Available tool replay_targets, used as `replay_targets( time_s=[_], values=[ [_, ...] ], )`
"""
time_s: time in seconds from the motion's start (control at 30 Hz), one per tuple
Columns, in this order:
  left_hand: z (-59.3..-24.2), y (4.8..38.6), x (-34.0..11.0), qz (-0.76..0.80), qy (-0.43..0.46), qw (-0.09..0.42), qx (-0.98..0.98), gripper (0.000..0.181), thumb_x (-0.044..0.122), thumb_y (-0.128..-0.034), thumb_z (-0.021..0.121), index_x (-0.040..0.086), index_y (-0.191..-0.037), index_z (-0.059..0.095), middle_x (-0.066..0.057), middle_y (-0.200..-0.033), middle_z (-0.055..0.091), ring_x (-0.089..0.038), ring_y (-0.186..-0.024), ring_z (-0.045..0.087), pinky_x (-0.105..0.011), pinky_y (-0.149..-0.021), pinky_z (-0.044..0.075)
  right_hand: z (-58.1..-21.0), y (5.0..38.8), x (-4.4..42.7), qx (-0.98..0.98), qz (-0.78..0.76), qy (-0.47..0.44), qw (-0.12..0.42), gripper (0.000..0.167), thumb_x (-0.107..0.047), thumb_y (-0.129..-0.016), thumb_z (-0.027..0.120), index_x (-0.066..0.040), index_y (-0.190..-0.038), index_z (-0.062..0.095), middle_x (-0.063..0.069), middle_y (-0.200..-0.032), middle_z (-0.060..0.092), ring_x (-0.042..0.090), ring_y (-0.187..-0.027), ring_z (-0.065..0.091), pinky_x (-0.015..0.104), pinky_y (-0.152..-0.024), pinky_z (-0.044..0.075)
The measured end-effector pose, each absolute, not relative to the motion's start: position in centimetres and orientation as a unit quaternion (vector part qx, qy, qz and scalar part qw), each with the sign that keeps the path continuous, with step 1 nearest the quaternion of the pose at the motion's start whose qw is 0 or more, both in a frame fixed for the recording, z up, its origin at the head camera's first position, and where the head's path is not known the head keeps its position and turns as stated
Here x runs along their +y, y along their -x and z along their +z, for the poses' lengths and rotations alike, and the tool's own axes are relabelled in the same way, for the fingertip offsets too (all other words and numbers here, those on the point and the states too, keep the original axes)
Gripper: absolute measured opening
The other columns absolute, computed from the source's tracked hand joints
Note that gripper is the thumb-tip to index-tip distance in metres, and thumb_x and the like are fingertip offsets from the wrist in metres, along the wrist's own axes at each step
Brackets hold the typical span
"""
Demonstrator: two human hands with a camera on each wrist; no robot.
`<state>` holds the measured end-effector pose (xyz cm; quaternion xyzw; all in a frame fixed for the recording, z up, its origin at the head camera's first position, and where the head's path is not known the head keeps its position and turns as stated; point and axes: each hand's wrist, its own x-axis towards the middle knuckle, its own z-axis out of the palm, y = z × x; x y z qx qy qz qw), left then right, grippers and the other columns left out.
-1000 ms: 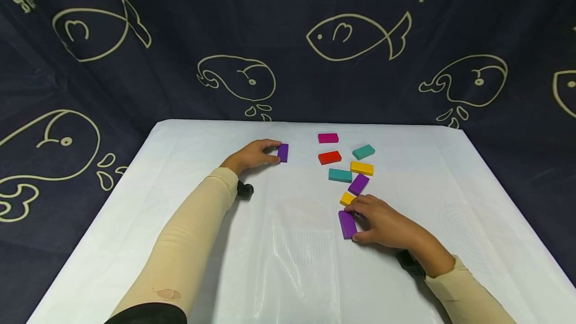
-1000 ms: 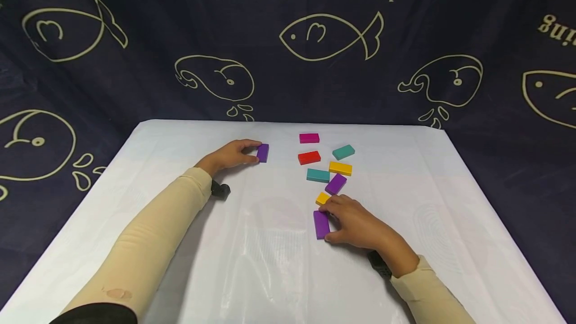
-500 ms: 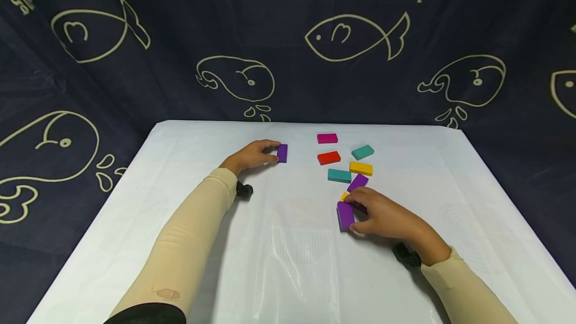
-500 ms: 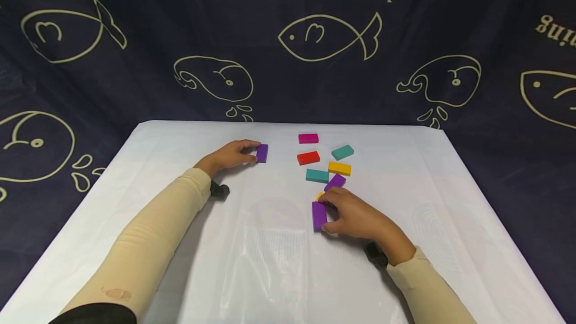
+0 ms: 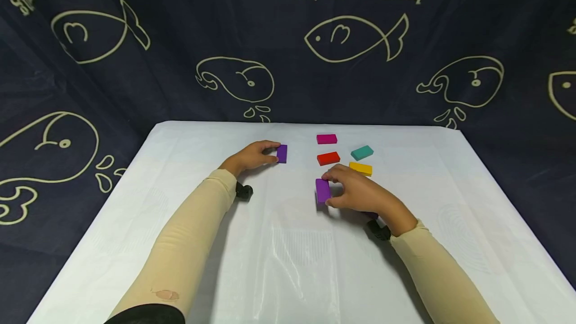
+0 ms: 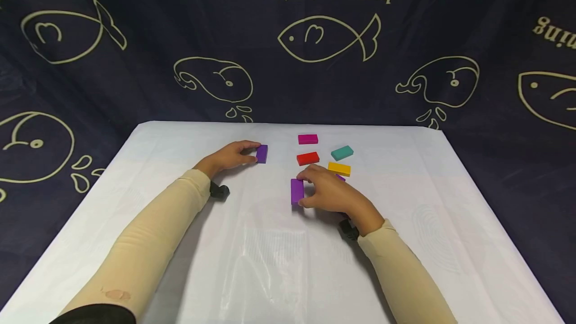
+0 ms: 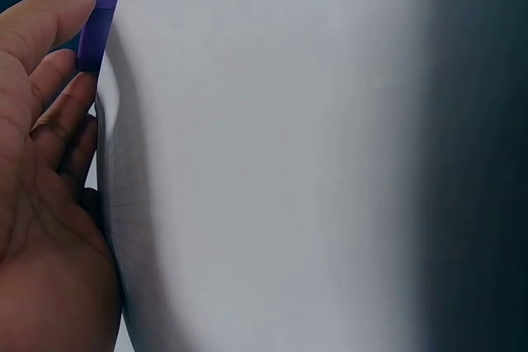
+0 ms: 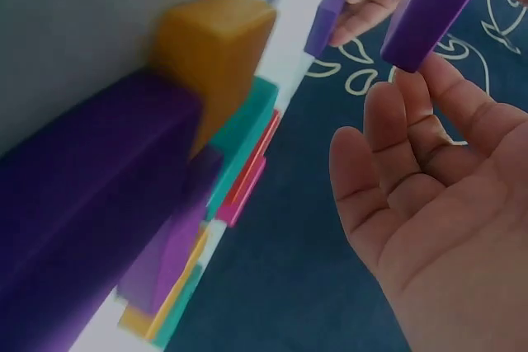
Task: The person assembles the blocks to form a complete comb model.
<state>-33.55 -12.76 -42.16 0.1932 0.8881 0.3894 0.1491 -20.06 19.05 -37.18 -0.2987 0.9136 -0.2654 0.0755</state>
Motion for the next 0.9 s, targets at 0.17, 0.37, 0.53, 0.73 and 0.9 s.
replay_targets(
  time_s=[0.17, 0.37, 0.53, 0.73, 0.9],
  values=[
    [-42.3, 33.7, -12.9, 0.385, -0.201, 0.145, 0.889, 0.059, 0.024, -0.0929, 0.069, 0.015, -0.147, 0.049, -0.008, -0.152, 0.044, -0.025, -0.145, 0.03, -0.039, -0.12, 0.02, -37.0, 21.8, 17.0, 0.913, -0.272, 0.29, 0.088, 0.053, -0.029, -0.081, 0.078, -0.008, -0.126, 0.061, 0.002, -0.121, 0.06, 0.023, -0.11, 0.056, 0.04, -0.092, 0.05],
    [-42.3, 33.8, -12.8, 0.385, -0.205, 0.149, 0.887, 0.06, 0.025, -0.0925, 0.07, 0.014, -0.147, 0.049, -0.009, -0.152, 0.044, -0.025, -0.145, 0.031, -0.04, -0.119, 0.021, -37.7, 23.6, 14.6, 0.909, -0.287, 0.288, 0.098, 0.053, -0.03, -0.081, 0.079, -0.008, -0.126, 0.062, 0.001, -0.119, 0.059, 0.021, -0.111, 0.055, 0.039, -0.094, 0.05],
    [-42.3, 33.8, -12.9, 0.378, -0.207, 0.151, 0.89, 0.06, 0.026, -0.0927, 0.07, 0.015, -0.148, 0.049, -0.008, -0.152, 0.044, -0.025, -0.145, 0.031, -0.041, -0.119, 0.021, -38.5, 24.9, 12.9, 0.91, -0.286, 0.283, 0.098, 0.053, -0.031, -0.08, 0.079, -0.008, -0.125, 0.063, 0.001, -0.12, 0.059, 0.022, -0.109, 0.056, 0.038, -0.095, 0.05],
    [-42.2, 33.8, -13.0, 0.379, -0.211, 0.147, 0.889, 0.06, 0.026, -0.0929, 0.07, 0.015, -0.147, 0.049, -0.008, -0.151, 0.045, -0.024, -0.144, 0.032, -0.041, -0.119, 0.022, -38.5, 26.3, 11.3, 0.908, -0.293, 0.283, 0.1, 0.053, -0.032, -0.08, 0.08, -0.008, -0.124, 0.063, 0.003, -0.118, 0.059, 0.022, -0.109, 0.056, 0.036, -0.093, 0.051],
    [-42.3, 33.9, -13.0, 0.38, -0.212, 0.144, 0.889, 0.059, 0.025, -0.0928, 0.07, 0.014, -0.147, 0.049, -0.007, -0.151, 0.045, -0.024, -0.144, 0.032, -0.04, -0.119, 0.022, -39.0, 27.4, 10.2, 0.906, -0.294, 0.289, 0.093, 0.052, -0.03, -0.081, 0.079, -0.005, -0.123, 0.063, 0.005, -0.117, 0.059, 0.024, -0.109, 0.056, 0.035, -0.096, 0.049]
  ],
)
